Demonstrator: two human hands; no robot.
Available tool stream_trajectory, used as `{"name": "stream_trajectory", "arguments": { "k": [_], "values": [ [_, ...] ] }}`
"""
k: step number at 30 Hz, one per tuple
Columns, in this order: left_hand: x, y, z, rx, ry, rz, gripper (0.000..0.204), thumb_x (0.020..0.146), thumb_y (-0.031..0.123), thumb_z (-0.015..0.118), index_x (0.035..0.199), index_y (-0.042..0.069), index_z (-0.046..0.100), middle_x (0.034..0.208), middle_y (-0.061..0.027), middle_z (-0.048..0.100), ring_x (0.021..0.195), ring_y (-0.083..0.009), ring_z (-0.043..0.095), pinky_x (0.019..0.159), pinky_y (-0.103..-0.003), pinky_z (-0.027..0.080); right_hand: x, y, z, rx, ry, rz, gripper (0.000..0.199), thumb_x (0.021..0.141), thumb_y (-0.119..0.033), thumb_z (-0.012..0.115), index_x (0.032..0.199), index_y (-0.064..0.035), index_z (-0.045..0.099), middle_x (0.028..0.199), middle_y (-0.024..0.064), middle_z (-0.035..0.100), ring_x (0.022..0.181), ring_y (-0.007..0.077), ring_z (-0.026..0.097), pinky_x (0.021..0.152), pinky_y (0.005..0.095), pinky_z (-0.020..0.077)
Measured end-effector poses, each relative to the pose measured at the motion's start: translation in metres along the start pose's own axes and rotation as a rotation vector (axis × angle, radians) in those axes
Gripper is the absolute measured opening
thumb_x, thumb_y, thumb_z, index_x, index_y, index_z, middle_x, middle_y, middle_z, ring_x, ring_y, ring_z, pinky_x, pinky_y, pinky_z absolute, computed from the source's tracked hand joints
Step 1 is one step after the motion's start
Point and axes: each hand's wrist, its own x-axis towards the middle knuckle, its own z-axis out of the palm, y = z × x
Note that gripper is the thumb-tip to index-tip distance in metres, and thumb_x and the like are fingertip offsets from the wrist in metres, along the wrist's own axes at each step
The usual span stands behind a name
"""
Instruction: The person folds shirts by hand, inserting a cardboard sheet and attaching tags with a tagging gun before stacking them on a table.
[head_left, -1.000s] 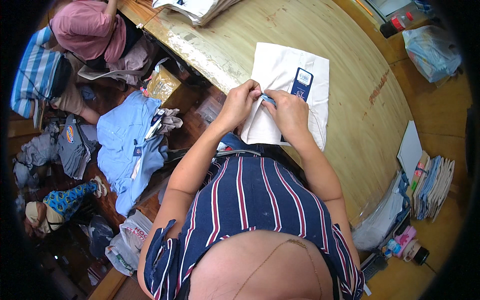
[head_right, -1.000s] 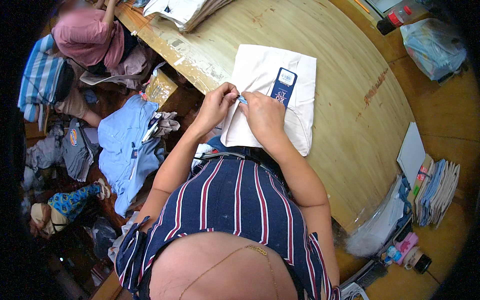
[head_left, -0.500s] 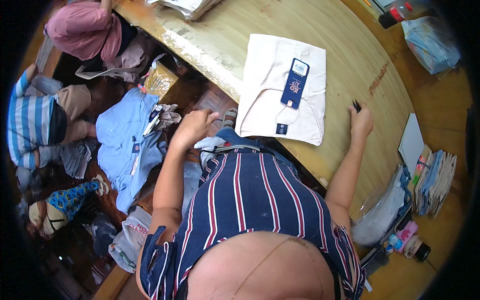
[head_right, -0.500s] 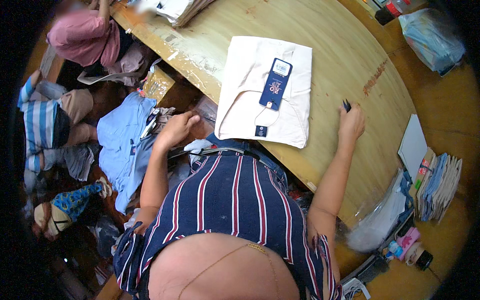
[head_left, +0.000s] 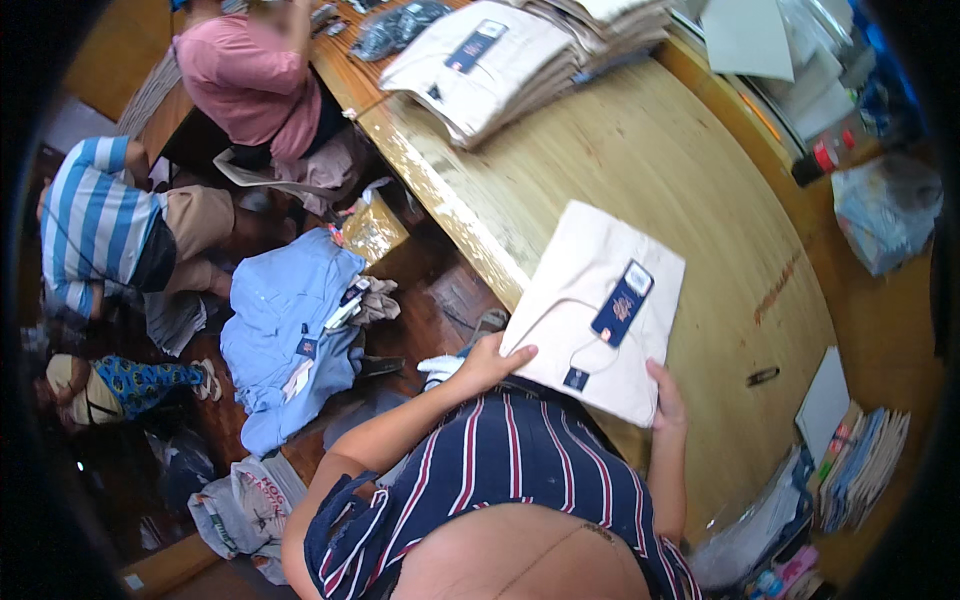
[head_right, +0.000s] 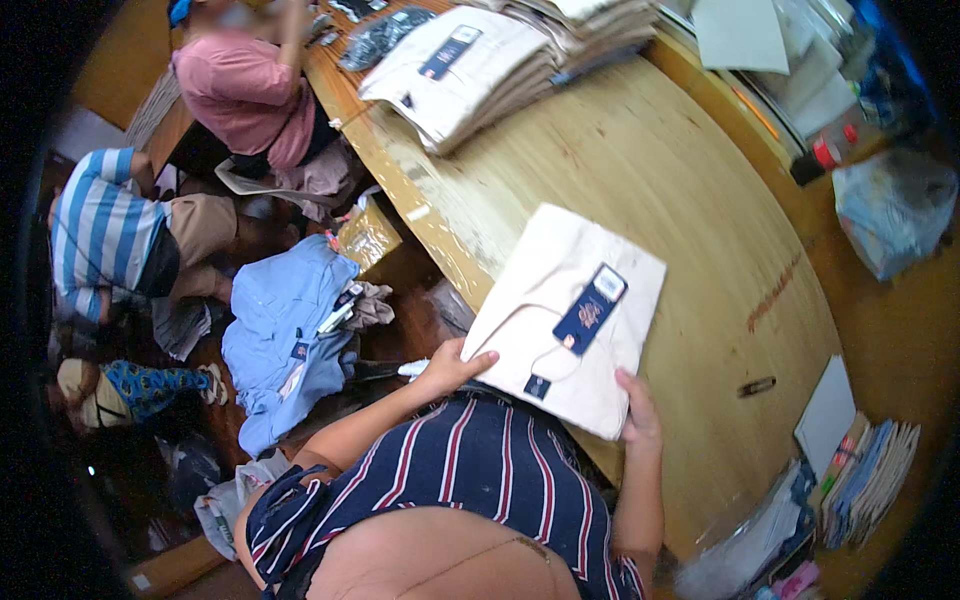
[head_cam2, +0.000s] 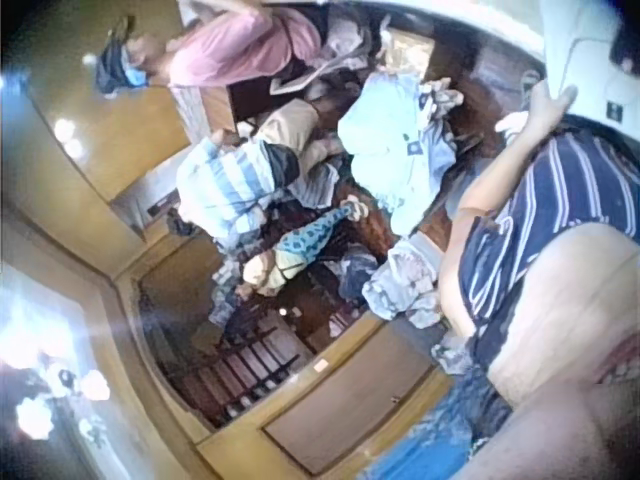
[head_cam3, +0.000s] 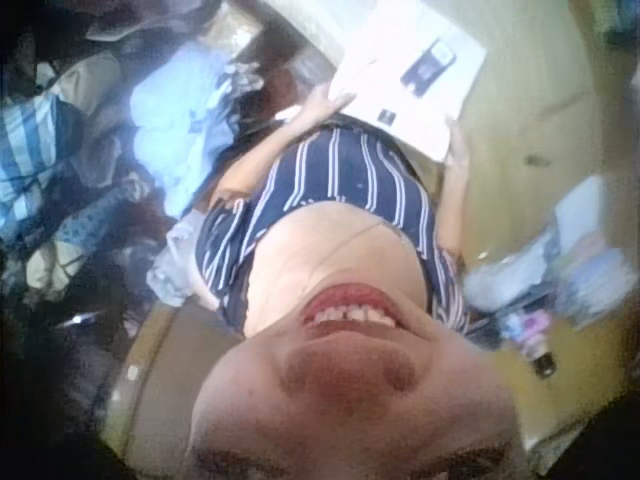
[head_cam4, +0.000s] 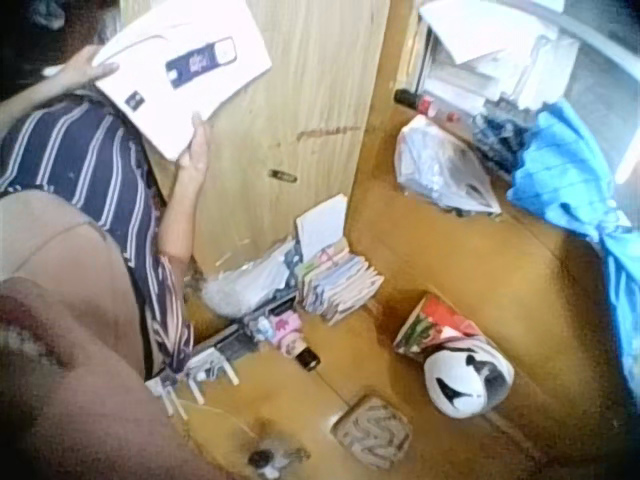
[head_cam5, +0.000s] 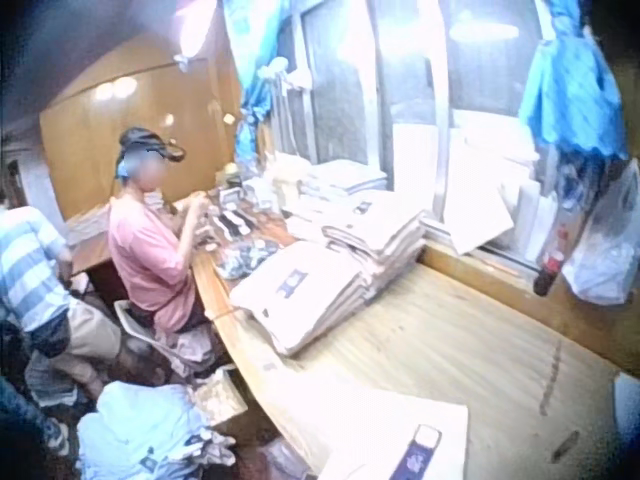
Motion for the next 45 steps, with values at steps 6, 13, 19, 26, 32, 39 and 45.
{"name": "stream_trajectory", "arguments": {
  "k": [6, 13, 19, 26, 32, 39, 45],
  "values": [
    [0.0, 0.098, -0.088, -0.116, 0.009, 0.083, 0.03, 0.073, 0.016, 0.065, 0.093, -0.005, 0.056, 0.082, -0.0061, 0.06, 0.073, -0.0094, 0.055, 0.067, -0.022, 0.045, 0.024, -0.061, 0.101, -0.204, -0.211, -0.237, 0.051, 0.076, -0.009, 0.054, 0.12, 0.0056, 0.032, 0.115, 0.0143, 0.046, 0.103, 0.0209, 0.046, 0.089, 0.0322, 0.0353],
    [0.099, 0.198, -0.227, -0.216, 0.291, 0.597, 0.035, 0.071, 0.019, 0.067, 0.094, -0.004, 0.055, 0.082, -0.0042, 0.06, 0.07, -0.0083, 0.054, 0.065, -0.022, 0.043, 0.13, -0.146, 0.258, -0.29, -0.428, -0.687, 0.047, 0.081, -0.008, 0.051, 0.121, 0.0042, 0.029, 0.116, 0.012, 0.044, 0.104, 0.0178, 0.044, 0.09, 0.0288, 0.0336],
    [0.235, 0.183, -0.315, -0.133, 0.409, 0.386, 0.029, 0.07, 0.019, 0.067, 0.085, -0.004, 0.057, 0.069, -0.0072, 0.059, 0.053, -0.0114, 0.055, 0.047, -0.021, 0.044, 0.266, -0.117, 0.308, -0.213, -0.366, -0.435, 0.033, 0.083, -0.009, 0.047, 0.112, -0.0042, 0.033, 0.095, 0.0115, 0.053, 0.069, 0.0146, 0.058, 0.049, 0.0249, 0.0503],
    [0.268, 0.198, -0.298, 0.764, 0.926, 0.571, 0.067, 0.06, 0.029, 0.072, 0.11, -0.005, 0.042, 0.102, -0.0196, 0.051, 0.095, -0.0307, 0.049, 0.08, -0.04, 0.039, 0.291, -0.111, 0.306, -0.117, -0.214, -0.452, 0.045, 0.084, -0.01, 0.046, 0.121, -0.0067, 0.021, 0.083, 0.0125, 0.055, 0.055, 0.0168, 0.057, 0.037, 0.0252, 0.048],
    [0.329, 0.222, -0.203, 1.024, 0.705, 0.721, 0.06, 0.071, 0.06, 0.042, 0.121, 0.028, 0.041, 0.135, -0.0108, 0.021, 0.125, -0.0384, 0.005, 0.092, -0.063, -0.005, 0.195, -0.112, 0.23, -0.951, 0.081, -0.619, 0.043, 0.082, -0.016, 0.048, 0.123, -0.0059, 0.038, 0.085, 0.0061, 0.055, 0.07, 0.0134, 0.051, 0.066, 0.0258, 0.0444],
    [0.351, 0.234, -0.181, 1.049, 0.39, 0.537, 0.066, 0.071, 0.062, 0.038, 0.128, 0.03, 0.028, 0.138, -0.009, 0.012, 0.126, -0.0362, 0.002, 0.093, -0.062, -0.006, 0.183, -0.108, 0.181, -1.5, 0.339, -1.045, 0.042, 0.082, -0.016, 0.047, 0.122, -0.0061, 0.039, 0.089, 0.0072, 0.054, 0.074, 0.0154, 0.051, 0.068, 0.0266, 0.044],
    [0.239, 0.204, -0.136, 0.776, 0.526, 0.951, 0.059, 0.076, 0.051, 0.042, 0.126, 0.021, 0.033, 0.135, -0.0148, 0.017, 0.125, -0.0375, 0.007, 0.094, -0.062, -0.001, 0.186, -0.091, 0.198, -1.549, 0.156, -1.137, 0.04, 0.082, -0.015, 0.047, 0.121, -0.0063, 0.04, 0.092, 0.0081, 0.053, 0.078, 0.0172, 0.051, 0.069, 0.0273, 0.0437]
  ]
}}
